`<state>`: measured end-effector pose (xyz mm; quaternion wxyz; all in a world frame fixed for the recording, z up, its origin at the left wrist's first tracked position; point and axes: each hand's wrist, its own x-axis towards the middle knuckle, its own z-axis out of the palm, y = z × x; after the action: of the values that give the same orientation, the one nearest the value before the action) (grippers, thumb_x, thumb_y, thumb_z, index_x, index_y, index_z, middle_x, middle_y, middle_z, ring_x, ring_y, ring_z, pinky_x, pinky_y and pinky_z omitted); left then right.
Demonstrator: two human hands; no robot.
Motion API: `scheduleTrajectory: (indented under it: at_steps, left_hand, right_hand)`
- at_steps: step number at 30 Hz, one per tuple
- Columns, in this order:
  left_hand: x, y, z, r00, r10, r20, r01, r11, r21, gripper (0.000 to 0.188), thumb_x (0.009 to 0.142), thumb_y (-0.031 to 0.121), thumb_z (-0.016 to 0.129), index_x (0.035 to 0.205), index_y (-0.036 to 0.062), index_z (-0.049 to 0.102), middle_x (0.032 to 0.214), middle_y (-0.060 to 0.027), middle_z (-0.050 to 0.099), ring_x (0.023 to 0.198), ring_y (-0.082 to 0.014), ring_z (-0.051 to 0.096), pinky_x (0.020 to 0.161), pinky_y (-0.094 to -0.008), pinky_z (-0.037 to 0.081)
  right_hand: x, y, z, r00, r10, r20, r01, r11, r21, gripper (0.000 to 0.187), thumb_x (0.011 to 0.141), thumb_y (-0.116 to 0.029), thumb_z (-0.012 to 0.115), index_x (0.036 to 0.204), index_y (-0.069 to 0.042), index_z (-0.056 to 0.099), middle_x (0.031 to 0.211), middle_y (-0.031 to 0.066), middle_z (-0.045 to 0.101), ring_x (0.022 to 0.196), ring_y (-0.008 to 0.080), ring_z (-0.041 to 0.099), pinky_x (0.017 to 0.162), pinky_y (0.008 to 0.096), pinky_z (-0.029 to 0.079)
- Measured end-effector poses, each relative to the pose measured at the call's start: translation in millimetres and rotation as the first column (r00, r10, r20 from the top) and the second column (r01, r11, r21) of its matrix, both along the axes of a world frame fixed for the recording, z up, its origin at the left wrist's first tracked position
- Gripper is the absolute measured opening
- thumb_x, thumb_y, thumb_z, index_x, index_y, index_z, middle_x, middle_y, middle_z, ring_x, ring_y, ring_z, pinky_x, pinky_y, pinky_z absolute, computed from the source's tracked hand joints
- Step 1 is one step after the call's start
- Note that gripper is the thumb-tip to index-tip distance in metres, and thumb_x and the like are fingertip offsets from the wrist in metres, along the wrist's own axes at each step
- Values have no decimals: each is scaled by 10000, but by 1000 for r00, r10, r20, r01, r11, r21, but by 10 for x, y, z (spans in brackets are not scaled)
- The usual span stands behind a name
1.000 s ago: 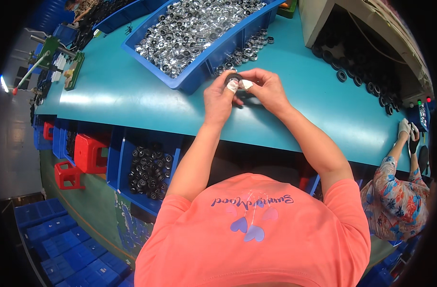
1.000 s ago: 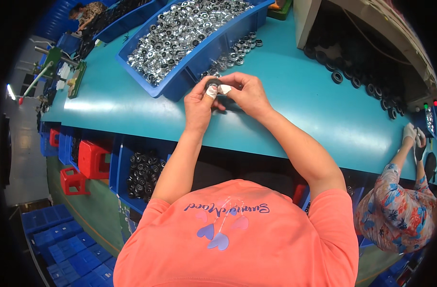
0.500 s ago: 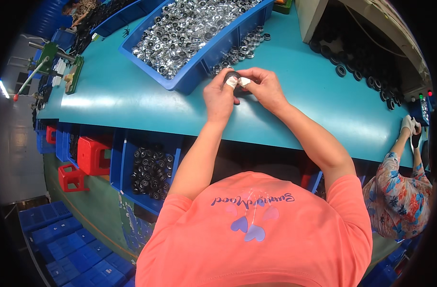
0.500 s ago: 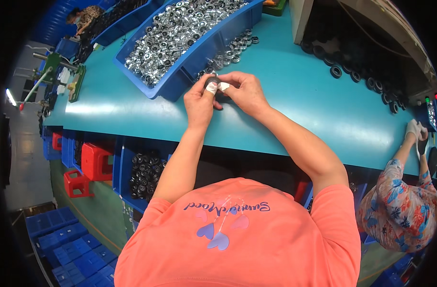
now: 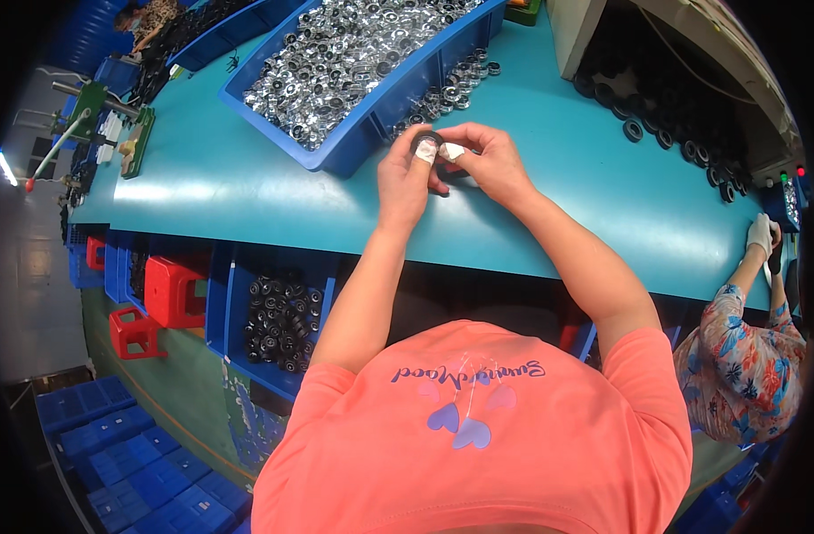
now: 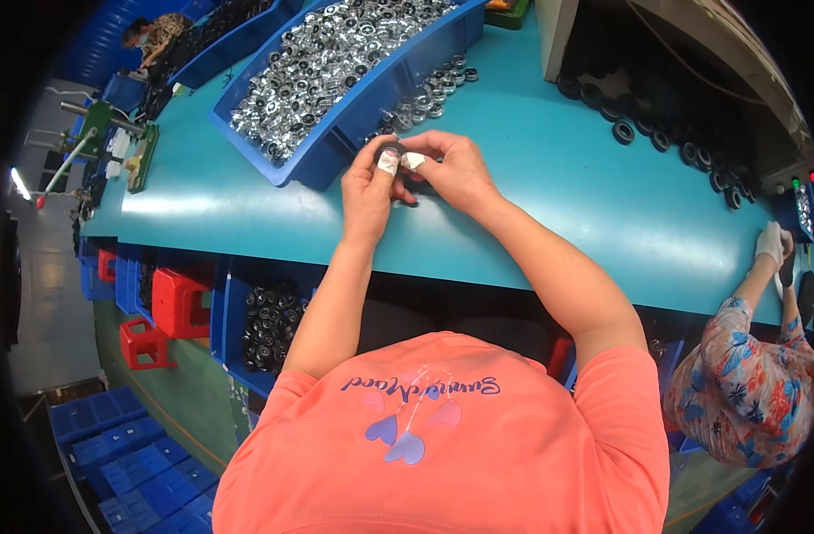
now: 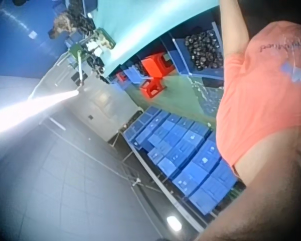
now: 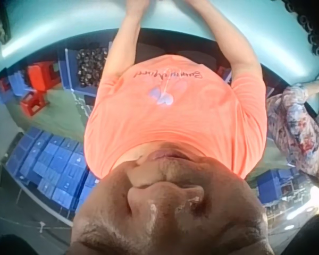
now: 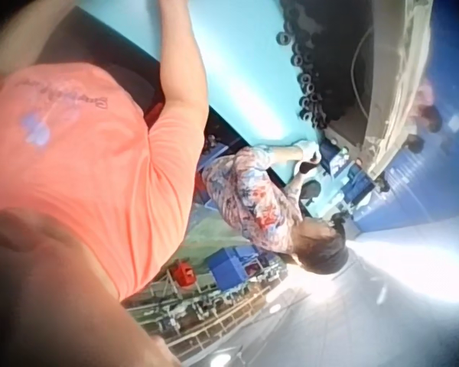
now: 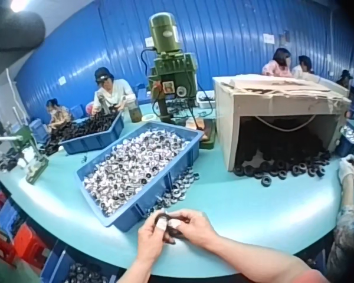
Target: Assembling small hardware components manually at a factory workbench.
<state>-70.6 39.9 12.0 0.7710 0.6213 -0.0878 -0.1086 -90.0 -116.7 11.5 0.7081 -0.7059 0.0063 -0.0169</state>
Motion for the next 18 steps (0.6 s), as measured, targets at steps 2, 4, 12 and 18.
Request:
scheduleTrajectory:
  at_steps: [2, 4, 12, 18]
  left_hand:
    - [14, 10, -12, 1000, 1, -12, -1, 1000, -6, 268, 1009, 125, 561, 1249, 14, 609, 843, -51, 655, 595, -81, 580, 505, -256, 539]
    - [15, -5, 38, 999, 33, 2, -33, 998, 46, 247, 1001, 110, 569, 1221, 16, 629, 854, -53, 670, 615, -83, 605, 491, -242, 521]
    - [61, -115, 40, 967, 172, 188, -214, 949, 233, 198, 968, 82, 598, 1128, 15, 693, 885, -27, 695, 683, -66, 648, 444, -204, 451]
    - [82, -34, 41, 1000, -2, 8, 1, 990, 138, 289, 990, 110, 578, 1263, 28, 626, 868, -28, 666, 604, -50, 559, 474, -213, 470]
  right_hand:
    - [-6, 2, 11, 1000, 4, 1, -4, 1000, 2, 256, 893, -93, 691, 1131, 0, 700, 1003, 95, 727, 851, 138, 691, 749, 274, 562]
    - [-12, 16, 25, 1000, -1, 4, 1, 999, 44, 254, 895, -87, 688, 1133, 0, 698, 1009, 99, 726, 865, 140, 693, 763, 274, 567]
    - [-64, 139, -41, 996, -73, 55, 69, 995, 67, 238, 934, -58, 635, 1158, 17, 665, 1072, 102, 710, 938, 155, 689, 796, 275, 582]
    - [34, 11, -52, 999, -35, -28, 40, 978, 204, 233, 945, -77, 639, 1149, 35, 661, 1078, 114, 701, 937, 165, 691, 814, 280, 584]
